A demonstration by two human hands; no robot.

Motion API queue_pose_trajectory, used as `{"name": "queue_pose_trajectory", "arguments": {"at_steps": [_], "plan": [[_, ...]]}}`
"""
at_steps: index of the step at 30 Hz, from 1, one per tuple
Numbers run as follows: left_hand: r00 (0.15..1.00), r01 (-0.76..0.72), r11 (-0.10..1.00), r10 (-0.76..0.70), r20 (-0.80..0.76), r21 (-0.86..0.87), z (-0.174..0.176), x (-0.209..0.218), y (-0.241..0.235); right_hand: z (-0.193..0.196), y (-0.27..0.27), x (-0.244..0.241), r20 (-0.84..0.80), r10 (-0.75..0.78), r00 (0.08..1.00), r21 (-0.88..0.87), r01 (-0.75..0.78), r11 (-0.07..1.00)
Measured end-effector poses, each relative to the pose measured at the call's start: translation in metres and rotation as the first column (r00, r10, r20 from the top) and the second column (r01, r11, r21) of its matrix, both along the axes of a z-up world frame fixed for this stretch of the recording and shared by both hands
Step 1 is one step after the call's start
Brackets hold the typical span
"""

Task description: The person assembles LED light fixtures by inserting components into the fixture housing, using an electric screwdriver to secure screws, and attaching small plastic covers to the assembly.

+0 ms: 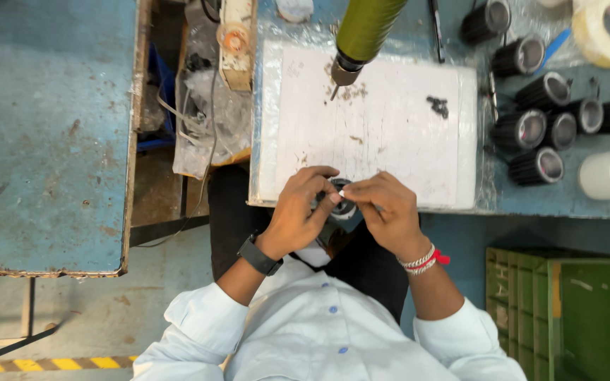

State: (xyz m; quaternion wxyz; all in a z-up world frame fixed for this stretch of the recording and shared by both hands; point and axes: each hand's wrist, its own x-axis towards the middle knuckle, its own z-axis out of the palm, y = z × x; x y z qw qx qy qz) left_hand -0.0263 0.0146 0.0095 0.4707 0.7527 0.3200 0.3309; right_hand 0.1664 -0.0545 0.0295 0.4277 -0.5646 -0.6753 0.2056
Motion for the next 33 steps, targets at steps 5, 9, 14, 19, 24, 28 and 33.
{"name": "queue_pose_trajectory", "arguments": {"at_steps": [5,9,14,19,24,28,33], "plan": [[0.992,-0.005,0.998,0.012,0.126,-0.057,-0.011,0.004,0.004,0.009,0.008,0.011,-0.122,0.121,0.985,-0.031,-0.125,0.992],[0.953,-0.014,0.975,0.08,0.293,-0.221,-0.025,0.01,0.002,0.006,0.059,0.039,-0.007,-0.105,0.994,-0.058,0.105,0.993],[0.949,-0.024,0.976,0.091,0.303,-0.219,-0.034,0.012,0.001,-0.002,0.192,0.046,0.157,-0.142,0.977,0.149,0.118,0.982],[0.941,-0.048,0.981,0.107,0.322,-0.186,-0.035,0.01,0.0,-0.017,0.274,0.034,0.513,-0.186,0.838,0.225,0.078,0.971],[0.937,-0.04,0.984,0.096,0.335,-0.172,-0.036,0.01,0.001,-0.032,0.308,0.037,0.626,-0.255,0.737,0.265,0.107,0.958],[0.938,-0.073,0.989,0.111,0.328,-0.127,-0.034,0.01,0.0,-0.031,0.322,0.03,0.308,-0.377,0.874,0.127,0.354,0.926],[0.936,-0.043,0.992,0.081,0.344,-0.118,-0.029,0.006,0.001,-0.042,0.335,0.017,0.213,-0.41,0.887,0.041,0.411,0.911]]}}
